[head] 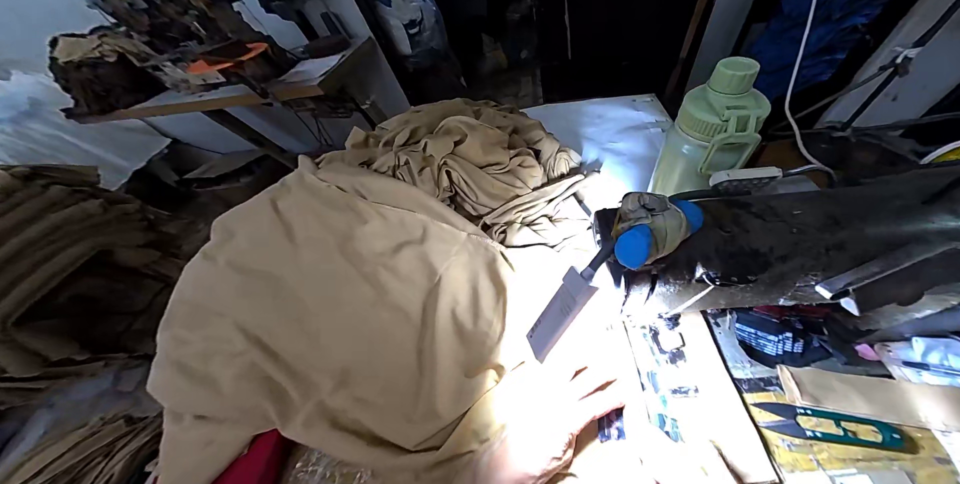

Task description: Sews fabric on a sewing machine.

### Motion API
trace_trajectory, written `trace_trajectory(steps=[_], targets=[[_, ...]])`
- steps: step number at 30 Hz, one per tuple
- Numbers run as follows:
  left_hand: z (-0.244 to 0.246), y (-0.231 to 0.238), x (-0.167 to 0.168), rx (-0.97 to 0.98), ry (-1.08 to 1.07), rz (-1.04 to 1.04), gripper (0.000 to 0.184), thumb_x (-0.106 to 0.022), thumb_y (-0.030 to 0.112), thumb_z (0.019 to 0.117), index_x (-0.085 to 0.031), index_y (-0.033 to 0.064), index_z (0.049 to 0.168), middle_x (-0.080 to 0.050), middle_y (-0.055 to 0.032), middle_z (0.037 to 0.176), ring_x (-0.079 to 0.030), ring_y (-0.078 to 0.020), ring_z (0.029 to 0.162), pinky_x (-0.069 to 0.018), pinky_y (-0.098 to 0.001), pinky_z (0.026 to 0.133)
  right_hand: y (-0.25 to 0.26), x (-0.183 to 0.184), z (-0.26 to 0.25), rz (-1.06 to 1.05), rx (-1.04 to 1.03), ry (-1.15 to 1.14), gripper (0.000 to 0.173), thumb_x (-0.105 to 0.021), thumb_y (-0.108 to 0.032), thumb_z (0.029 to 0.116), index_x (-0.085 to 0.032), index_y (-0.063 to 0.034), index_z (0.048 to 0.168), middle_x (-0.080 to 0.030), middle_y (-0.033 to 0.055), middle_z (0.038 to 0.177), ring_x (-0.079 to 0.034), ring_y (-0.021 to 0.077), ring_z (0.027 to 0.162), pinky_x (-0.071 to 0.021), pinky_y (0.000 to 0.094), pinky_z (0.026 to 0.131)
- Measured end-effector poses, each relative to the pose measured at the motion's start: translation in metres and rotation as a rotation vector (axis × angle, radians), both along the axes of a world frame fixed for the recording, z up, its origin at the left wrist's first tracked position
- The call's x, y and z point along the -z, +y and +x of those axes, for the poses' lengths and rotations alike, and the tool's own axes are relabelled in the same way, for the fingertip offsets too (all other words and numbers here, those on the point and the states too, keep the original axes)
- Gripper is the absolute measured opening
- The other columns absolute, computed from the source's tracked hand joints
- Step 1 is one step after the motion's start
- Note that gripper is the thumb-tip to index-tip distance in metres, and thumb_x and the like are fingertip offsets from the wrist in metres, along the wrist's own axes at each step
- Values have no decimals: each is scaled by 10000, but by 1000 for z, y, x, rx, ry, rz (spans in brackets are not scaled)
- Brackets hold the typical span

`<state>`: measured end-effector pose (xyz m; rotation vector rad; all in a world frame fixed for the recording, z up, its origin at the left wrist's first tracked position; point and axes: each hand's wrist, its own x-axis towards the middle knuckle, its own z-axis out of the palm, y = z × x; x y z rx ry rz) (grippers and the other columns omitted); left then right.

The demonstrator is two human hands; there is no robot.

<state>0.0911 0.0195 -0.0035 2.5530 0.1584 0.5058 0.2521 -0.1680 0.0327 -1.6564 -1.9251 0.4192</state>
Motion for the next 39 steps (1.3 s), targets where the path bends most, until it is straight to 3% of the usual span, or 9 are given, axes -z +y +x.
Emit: trace_trajectory(steps=[7,11,15,17,20,25,29,33,39], targets=[[16,26,-7,-37,67,-62,421,-486,-18,974,-683,138,1312,-647,-103,1371,-601,-249,1287,-464,-382,1095,31,-12,10,-137,115,88,245,-593,-36,949,-765,-16,1123,-689,259,1242,-608,486,1221,-415,603,1083],[13,23,-12,-143,125,-22,394,-464,74,1028,-664,169,1353,-651,-127,1368,-637,-293,1242,-508,-450,1017,42,-5,10,-130,176,77,248,-578,-90,976,-747,-2,1135,-711,221,1186,-643,399,1183,-440,544,1073],[6,4,-22,-147,-93,-123,277,-497,13,1002,-727,48,1153,-678,-142,1257,-629,-196,1213,-480,-298,1059,34,1,9,15,159,18,253,-596,-44,934,-785,-48,1101,-733,201,1190,-663,439,1161,-452,580,1059],[0,-5,-14,-145,-135,-43,255,-505,38,1007,-742,55,1101,-712,-114,1234,-655,-202,1193,-492,-318,1047,33,-2,8,14,157,16,238,-593,-33,932,-786,-30,1071,-737,200,1187,-669,435,1160,-445,584,1069],[-7,-5,1,-81,-14,-73,319,-496,25,1003,-722,72,1223,-661,-101,1356,-592,-235,1307,-451,-382,1117,31,-10,9,-111,143,94,271,-568,-56,956,-760,-1,1140,-689,230,1269,-571,463,1292,-319,614,1162],[-7,-1,9,-46,-29,-70,328,-484,41,1019,-712,94,1249,-643,-96,1386,-544,-232,1365,-420,-379,1149,22,1,7,-24,198,40,277,-594,-59,922,-769,-29,1134,-651,285,1307,-525,563,1288,-362,633,1124],[-4,-1,5,-38,-3,-31,346,-486,39,1017,-701,90,1283,-649,-96,1383,-568,-238,1342,-431,-376,1136,21,14,12,12,96,-74,287,-569,-34,944,-777,-87,1134,-684,218,1288,-559,485,1290,-348,691,1083],[-1,0,5,-45,8,20,401,-516,32,995,-684,159,1337,-643,-94,1379,-585,-247,1309,-454,-385,1106,25,15,13,32,53,-54,280,-541,-47,974,-761,-43,1147,-680,219,1294,-586,427,1285,-388,621,1099],[1,3,3,-47,-4,93,342,-524,91,1011,-717,198,1272,-658,-81,1354,-543,-291,1347,-431,-443,1118,28,17,14,-2,71,35,272,-533,-116,1009,-759,-39,1140,-695,215,1246,-620,391,1227,-423,562,1089]])
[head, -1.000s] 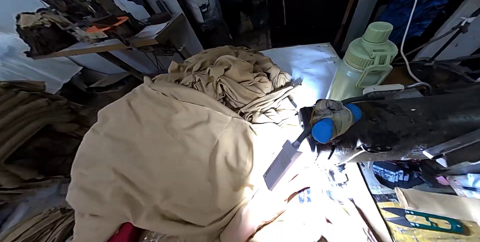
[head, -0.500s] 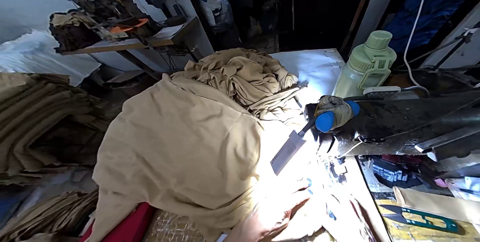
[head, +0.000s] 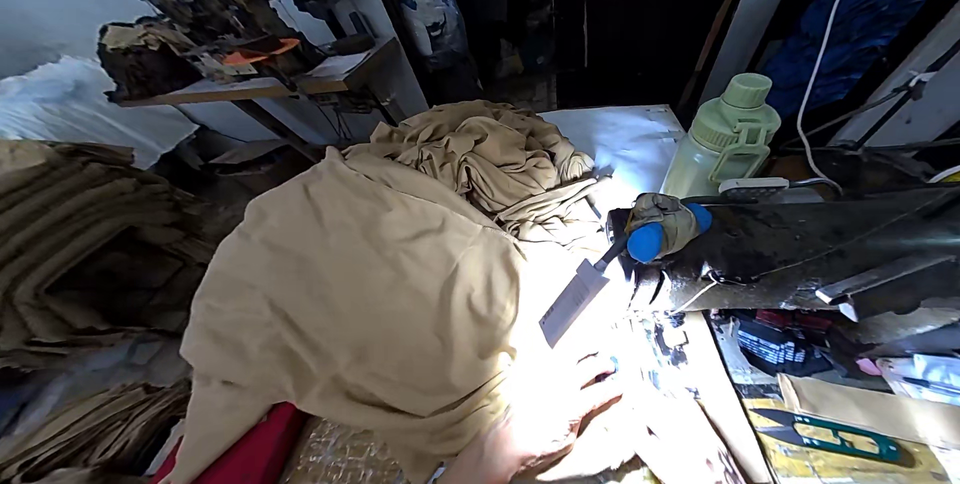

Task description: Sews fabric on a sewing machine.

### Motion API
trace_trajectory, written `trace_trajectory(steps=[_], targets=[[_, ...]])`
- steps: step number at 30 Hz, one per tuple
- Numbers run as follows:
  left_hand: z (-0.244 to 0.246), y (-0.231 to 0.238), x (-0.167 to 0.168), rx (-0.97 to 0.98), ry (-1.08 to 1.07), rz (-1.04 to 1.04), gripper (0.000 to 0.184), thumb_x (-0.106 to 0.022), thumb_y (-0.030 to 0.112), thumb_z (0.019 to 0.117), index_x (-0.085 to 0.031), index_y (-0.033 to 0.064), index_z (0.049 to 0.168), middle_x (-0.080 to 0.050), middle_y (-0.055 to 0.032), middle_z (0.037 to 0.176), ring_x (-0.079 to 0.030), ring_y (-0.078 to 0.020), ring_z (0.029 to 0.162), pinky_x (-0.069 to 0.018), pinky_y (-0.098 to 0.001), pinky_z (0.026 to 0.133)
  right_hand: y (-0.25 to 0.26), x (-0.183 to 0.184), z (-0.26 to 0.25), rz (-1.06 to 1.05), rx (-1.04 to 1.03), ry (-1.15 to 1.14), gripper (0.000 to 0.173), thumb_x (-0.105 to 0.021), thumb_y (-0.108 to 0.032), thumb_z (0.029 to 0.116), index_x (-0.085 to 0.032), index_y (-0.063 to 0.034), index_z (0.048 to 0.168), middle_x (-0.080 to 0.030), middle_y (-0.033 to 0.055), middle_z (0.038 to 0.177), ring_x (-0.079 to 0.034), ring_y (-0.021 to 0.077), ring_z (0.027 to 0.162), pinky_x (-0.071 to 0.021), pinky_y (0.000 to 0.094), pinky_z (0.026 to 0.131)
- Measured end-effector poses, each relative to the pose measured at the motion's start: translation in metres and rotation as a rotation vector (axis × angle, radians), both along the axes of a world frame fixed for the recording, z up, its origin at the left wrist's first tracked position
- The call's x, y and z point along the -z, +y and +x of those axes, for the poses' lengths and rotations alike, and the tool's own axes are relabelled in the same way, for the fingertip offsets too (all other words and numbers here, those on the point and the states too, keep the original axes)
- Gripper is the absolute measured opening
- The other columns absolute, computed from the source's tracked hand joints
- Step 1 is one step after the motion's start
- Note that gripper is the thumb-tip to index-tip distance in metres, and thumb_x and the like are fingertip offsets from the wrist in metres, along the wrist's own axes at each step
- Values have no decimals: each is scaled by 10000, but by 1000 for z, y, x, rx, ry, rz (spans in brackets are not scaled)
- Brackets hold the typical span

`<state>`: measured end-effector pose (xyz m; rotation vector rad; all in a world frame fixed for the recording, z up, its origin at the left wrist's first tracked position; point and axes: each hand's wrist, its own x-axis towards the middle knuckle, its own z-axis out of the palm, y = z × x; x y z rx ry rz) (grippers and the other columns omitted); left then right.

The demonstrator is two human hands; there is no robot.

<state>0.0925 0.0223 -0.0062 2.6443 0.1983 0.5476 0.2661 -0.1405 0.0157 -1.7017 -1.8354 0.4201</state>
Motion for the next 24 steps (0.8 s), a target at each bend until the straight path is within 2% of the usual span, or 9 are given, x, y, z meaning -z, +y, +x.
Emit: trace_trajectory(steps=[4,7,10,11,14,17,20,22,24], targets=[[2,5,0,1,36,-4,436,-549,51,951,-684,209,1334,-642,-105,1376,-543,-325,1342,-435,-483,1105,4,-2,4,-20,2,-1,273,-511,-78,999,-753,-48,1125,-702,201,1242,-632,390,1224,-402,572,1108],[7,13,-5,-23,60,-9,468,-517,6,945,-677,196,1342,-643,-111,1367,-578,-299,1305,-468,-434,1081,21,-3,8,-4,43,-40,251,-545,-21,958,-763,-39,1079,-724,180,1191,-639,379,1209,-417,528,1109],[12,24,-11,-74,173,21,489,-517,39,956,-633,245,1383,-633,-60,1385,-625,-256,1235,-514,-441,1006,37,-2,14,-36,117,9,267,-548,-81,984,-762,-55,1141,-710,140,1272,-624,341,1269,-389,523,1160],[16,27,-15,-96,213,-7,500,-519,21,939,-640,232,1376,-642,-70,1367,-644,-272,1196,-530,-458,974,42,-3,17,-38,124,40,273,-552,-107,995,-751,-51,1173,-709,132,1278,-630,331,1261,-380,528,1168],[22,35,-15,-207,351,-137,460,-471,2,967,-650,143,1366,-642,-160,1355,-620,-341,1241,-490,-495,1035,48,-9,24,8,55,7,282,-571,-74,956,-738,4,1170,-726,158,1232,-672,378,1180,-410,594,1108],[7,39,29,-279,209,-78,375,-425,238,1055,-669,127,1316,-664,-121,1327,-622,-283,1247,-462,-438,1077,47,-7,26,78,43,-37,270,-552,-65,956,-750,10,1123,-746,152,1165,-692,369,1128,-438,577,1081],[29,5,-24,-298,182,-240,405,-532,403,1024,-704,80,1197,-719,-104,1160,-676,-226,1105,-526,-429,975,50,-4,26,37,105,99,274,-555,-90,977,-737,13,1153,-730,172,1195,-671,358,1175,-411,527,1127],[36,-18,-21,-266,98,-226,441,-614,308,964,-651,13,1290,-702,-156,1207,-671,-274,1135,-522,-463,984,53,3,25,-5,214,201,283,-563,-135,994,-741,-1,1168,-716,175,1230,-621,350,1253,-409,461,1147],[23,-23,-15,-436,102,-151,399,-624,159,927,-651,-17,1285,-703,-197,1192,-680,-337,1111,-521,-513,966,55,14,27,52,268,194,248,-588,-133,978,-778,-52,1115,-746,135,1172,-654,303,1202,-423,427,1134]])
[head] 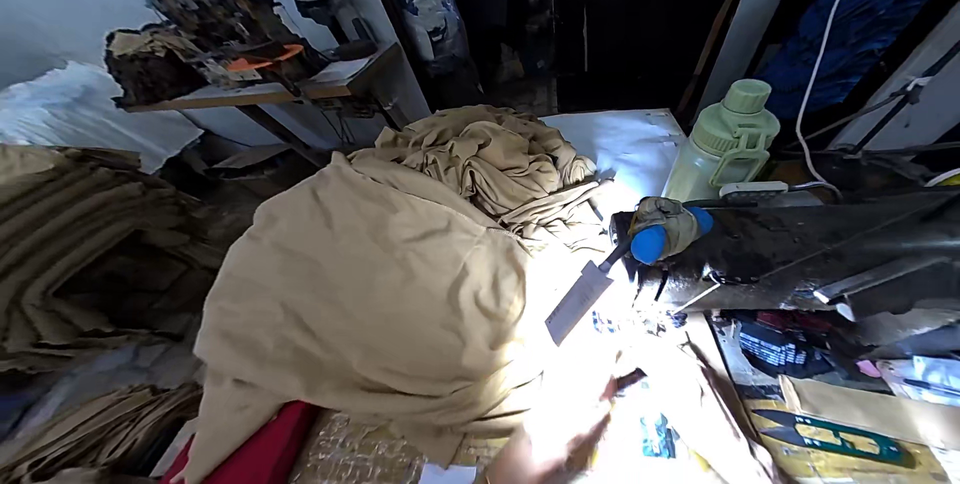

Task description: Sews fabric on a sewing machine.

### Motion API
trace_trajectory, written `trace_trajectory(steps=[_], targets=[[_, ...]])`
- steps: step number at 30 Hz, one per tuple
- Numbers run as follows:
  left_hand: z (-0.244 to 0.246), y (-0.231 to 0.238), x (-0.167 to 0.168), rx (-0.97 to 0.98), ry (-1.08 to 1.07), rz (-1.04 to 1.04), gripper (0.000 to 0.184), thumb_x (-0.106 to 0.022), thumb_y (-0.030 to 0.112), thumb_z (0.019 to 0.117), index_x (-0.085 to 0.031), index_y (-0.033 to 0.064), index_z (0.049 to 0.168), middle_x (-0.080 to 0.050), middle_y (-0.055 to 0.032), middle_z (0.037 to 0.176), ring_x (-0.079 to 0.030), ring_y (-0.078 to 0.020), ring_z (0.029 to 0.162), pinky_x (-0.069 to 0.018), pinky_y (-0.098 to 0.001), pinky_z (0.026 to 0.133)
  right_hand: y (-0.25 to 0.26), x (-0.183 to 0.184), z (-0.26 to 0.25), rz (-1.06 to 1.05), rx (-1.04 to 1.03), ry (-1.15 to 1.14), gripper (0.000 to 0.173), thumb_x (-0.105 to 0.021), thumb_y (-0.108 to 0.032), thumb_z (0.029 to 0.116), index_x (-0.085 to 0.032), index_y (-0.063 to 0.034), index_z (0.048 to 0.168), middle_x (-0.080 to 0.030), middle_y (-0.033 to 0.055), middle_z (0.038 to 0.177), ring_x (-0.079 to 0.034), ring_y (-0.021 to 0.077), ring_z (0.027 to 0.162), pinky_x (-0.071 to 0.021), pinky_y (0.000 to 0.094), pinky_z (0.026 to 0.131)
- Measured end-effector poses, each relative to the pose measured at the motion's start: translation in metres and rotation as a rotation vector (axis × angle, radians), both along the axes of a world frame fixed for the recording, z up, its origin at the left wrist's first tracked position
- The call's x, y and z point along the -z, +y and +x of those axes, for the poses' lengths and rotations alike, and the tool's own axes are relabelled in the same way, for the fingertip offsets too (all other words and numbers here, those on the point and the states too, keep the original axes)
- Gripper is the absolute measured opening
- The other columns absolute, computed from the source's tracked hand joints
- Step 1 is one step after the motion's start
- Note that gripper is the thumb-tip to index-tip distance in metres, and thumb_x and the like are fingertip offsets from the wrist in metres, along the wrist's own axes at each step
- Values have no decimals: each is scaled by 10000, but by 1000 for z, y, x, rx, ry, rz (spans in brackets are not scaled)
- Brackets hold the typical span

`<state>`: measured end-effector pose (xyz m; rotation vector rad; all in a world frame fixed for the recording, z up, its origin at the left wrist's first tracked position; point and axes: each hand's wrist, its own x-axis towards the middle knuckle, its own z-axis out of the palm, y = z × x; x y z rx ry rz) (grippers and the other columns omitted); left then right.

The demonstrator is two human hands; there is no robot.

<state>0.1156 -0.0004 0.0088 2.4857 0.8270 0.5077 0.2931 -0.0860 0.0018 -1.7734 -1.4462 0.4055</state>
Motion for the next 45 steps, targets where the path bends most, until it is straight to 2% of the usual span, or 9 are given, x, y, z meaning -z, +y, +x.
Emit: trace_trajectory(steps=[3,6,13,16,20,24,30,35,45], targets=[[-31,19,-59,-425,200,148,460,-718,67,812,-657,-67,1248,-713,-241,1111,-688,-405,1056,-525,-562,920,4,-3,6,-49,15,-38,274,-571,-184,1005,-774,-95,1168,-744,126,1189,-670,281,1177,-462,402,1084],[-67,-8,-96,-307,161,532,442,-844,156,619,-717,21,1019,-731,-139,884,-737,-337,794,-588,-499,634,15,18,6,88,40,-52,291,-549,-225,1019,-770,-86,1145,-751,125,1158,-687,270,1133,-488,422,1051],[-64,-45,-96,52,102,41,250,-625,228,916,-695,-9,881,-660,-152,730,-685,-327,679,-540,-514,604,-30,-3,-45,238,-22,-277,370,-637,-140,892,-709,103,1161,-699,267,1214,-655,444,1174,-465,589,1051],[-58,-49,-80,187,170,17,523,-497,461,1027,-647,37,760,-586,-119,618,-637,-310,612,-497,-499,569,-38,-9,-53,468,-27,-563,188,-607,-182,928,-778,-106,949,-760,122,1048,-719,300,1036,-562,479,917],[-59,-21,-105,35,675,-140,685,-426,572,1033,-690,-44,888,-691,-259,910,-683,-444,949,-505,-627,842,-66,-16,-41,304,-101,-432,187,-626,-75,917,-796,-103,993,-760,131,1011,-729,316,987,-569,506,906],[-49,14,-110,-237,902,-69,386,-459,263,1062,-649,-58,1162,-653,-250,1211,-618,-424,1167,-472,-576,944,-80,0,-49,182,-72,-388,238,-649,-38,891,-789,-41,1083,-768,160,1088,-731,398,1028,-547,579,948],[-7,-33,-37,-151,-30,-134,380,-518,283,1036,-678,52,1291,-718,-134,1175,-680,-249,1104,-523,-409,1005,-82,1,-51,193,-42,-245,228,-654,-11,892,-781,-8,1081,-760,174,1113,-717,372,1080,-529,556,987],[7,-23,23,-191,-135,128,261,-563,233,1011,-767,75,1051,-750,-112,1081,-703,-276,1063,-533,-438,976,-82,23,-42,287,-34,-200,211,-636,-37,915,-794,-49,1055,-761,153,1081,-716,319,1044,-543,502,960],[-39,-29,3,405,-178,-282,238,-565,143,1022,-741,-15,1055,-743,-152,1048,-717,-205,985,-553,-344,912,-83,9,-43,179,-77,-179,180,-655,-80,939,-805,-106,1034,-735,161,1077,-680,346,1049,-508,546,945]])
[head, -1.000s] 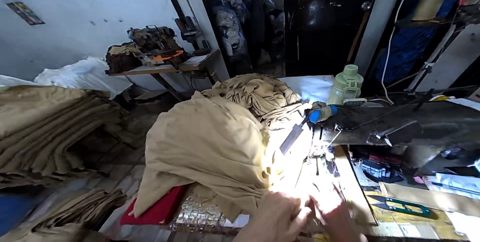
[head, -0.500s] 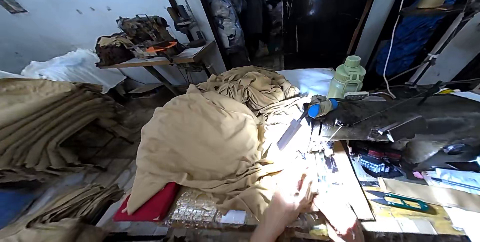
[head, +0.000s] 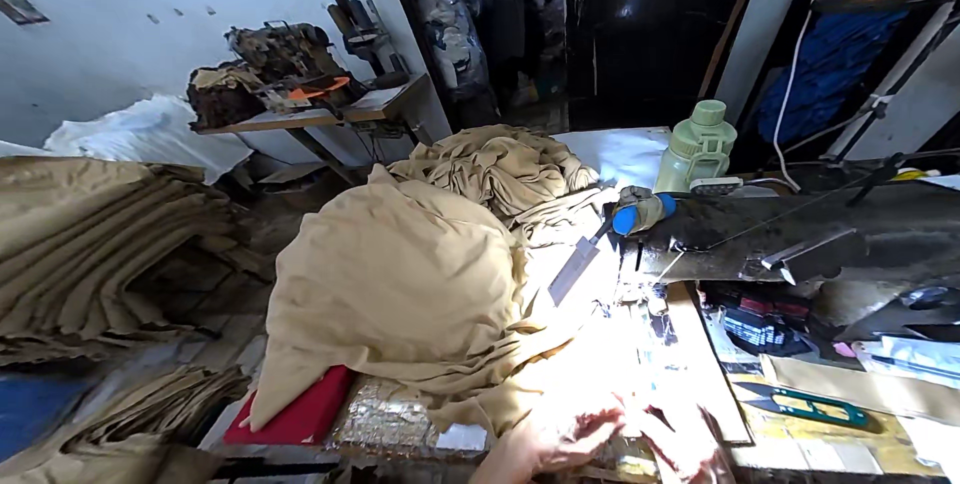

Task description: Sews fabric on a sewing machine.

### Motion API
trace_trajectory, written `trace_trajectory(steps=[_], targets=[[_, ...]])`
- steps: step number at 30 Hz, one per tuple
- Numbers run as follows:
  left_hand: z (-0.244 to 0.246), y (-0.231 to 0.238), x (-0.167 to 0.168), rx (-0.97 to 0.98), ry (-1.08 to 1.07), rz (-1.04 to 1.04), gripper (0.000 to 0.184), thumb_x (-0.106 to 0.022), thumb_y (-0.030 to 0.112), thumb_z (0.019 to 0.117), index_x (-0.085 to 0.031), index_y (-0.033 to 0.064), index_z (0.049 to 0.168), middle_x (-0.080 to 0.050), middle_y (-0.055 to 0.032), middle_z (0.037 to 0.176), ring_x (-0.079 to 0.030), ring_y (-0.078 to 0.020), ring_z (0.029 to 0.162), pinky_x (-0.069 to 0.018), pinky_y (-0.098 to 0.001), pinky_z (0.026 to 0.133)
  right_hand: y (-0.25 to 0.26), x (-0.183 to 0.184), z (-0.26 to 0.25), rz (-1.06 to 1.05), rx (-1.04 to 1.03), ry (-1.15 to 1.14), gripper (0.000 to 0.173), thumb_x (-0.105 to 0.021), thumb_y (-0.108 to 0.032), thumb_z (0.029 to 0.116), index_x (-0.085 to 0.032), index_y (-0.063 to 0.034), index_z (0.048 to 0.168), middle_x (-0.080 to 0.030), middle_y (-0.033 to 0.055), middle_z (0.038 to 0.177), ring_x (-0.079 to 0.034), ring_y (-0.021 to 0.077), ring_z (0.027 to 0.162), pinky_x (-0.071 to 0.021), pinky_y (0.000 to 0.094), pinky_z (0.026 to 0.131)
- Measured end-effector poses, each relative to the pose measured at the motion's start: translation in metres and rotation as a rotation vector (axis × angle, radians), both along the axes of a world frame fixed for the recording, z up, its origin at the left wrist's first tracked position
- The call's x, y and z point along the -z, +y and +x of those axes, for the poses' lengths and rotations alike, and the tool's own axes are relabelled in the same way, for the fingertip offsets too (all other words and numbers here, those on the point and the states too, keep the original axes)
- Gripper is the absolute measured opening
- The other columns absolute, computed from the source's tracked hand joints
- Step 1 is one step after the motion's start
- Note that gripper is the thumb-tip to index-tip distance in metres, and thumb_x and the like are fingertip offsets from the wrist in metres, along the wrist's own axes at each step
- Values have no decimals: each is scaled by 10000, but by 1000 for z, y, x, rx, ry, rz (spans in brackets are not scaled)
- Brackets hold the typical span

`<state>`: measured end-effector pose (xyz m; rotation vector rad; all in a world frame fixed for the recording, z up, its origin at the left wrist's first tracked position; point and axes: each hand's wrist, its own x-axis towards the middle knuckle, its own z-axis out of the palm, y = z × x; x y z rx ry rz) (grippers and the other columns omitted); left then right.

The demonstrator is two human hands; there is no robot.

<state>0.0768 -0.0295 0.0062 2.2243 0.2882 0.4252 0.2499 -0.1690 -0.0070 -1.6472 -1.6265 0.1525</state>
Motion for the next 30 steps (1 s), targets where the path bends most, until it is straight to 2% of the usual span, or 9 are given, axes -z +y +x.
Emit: trace_trajectory(steps=[2,5,7,10,13,18,23,26,30], targets=[[-5,5,-3,-70,117,23,287,-549,219,1044,-729,-5,1041,-734,-145,974,-709,-205,906,-559,-363,846,-2,-4,0,-31,-19,2,195,-668,-89,919,-801,-95,1061,-724,194,1132,-664,394,1090,-484,588,977],[0,21,8,-163,133,244,281,-561,219,1012,-726,18,907,-713,-125,826,-710,-223,777,-576,-397,709,-1,-11,-6,-75,-14,-20,227,-665,-107,920,-782,-68,1110,-706,207,1231,-640,440,1172,-469,620,1008],[4,27,11,-182,78,337,247,-565,198,1004,-729,14,979,-729,-125,885,-717,-221,836,-571,-384,774,-2,-7,-5,-113,-25,-42,267,-637,-100,931,-774,-87,1159,-681,211,1298,-593,476,1244,-414,658,1057],[15,35,10,-120,-52,458,319,-557,114,960,-702,59,1238,-727,-107,1180,-687,-238,1114,-534,-419,977,-3,-15,-6,-156,-59,-95,354,-610,-10,894,-791,-157,1160,-683,163,1325,-552,511,1279,-372,721,1041],[21,38,10,-47,-57,457,417,-534,55,947,-669,130,1334,-649,-44,1386,-610,-226,1254,-477,-401,1057,-4,-21,-9,-175,-63,-168,383,-616,-9,892,-784,-200,1179,-700,142,1301,-572,501,1262,-379,730,1022],[11,29,11,-69,-77,408,360,-531,50,957,-705,128,1263,-684,-45,1315,-603,-242,1241,-450,-416,1072,-6,-24,-12,-189,-62,-182,286,-605,-51,936,-788,-135,1140,-719,175,1236,-612,482,1210,-349,738,1046],[4,26,15,-61,-111,393,382,-519,59,959,-714,167,1269,-673,-28,1345,-590,-242,1276,-435,-458,1088,-4,-31,-18,-226,-38,-153,242,-599,-74,960,-790,-104,1105,-743,188,1112,-644,485,1142,-288,792,1045],[5,26,13,-57,-118,384,364,-516,60,969,-724,158,1252,-680,-30,1340,-600,-241,1272,-435,-458,1088,-2,-36,-16,-258,-55,-143,257,-590,-77,961,-789,-104,1122,-738,197,1137,-631,489,1168,-296,771,1058],[8,30,10,-43,-107,374,365,-519,85,971,-718,157,1269,-678,-36,1341,-602,-239,1270,-437,-452,1088,1,-34,-11,-304,-80,-93,295,-552,-78,969,-778,-101,1157,-710,205,1224,-565,512,1261,-250,769,1091]])
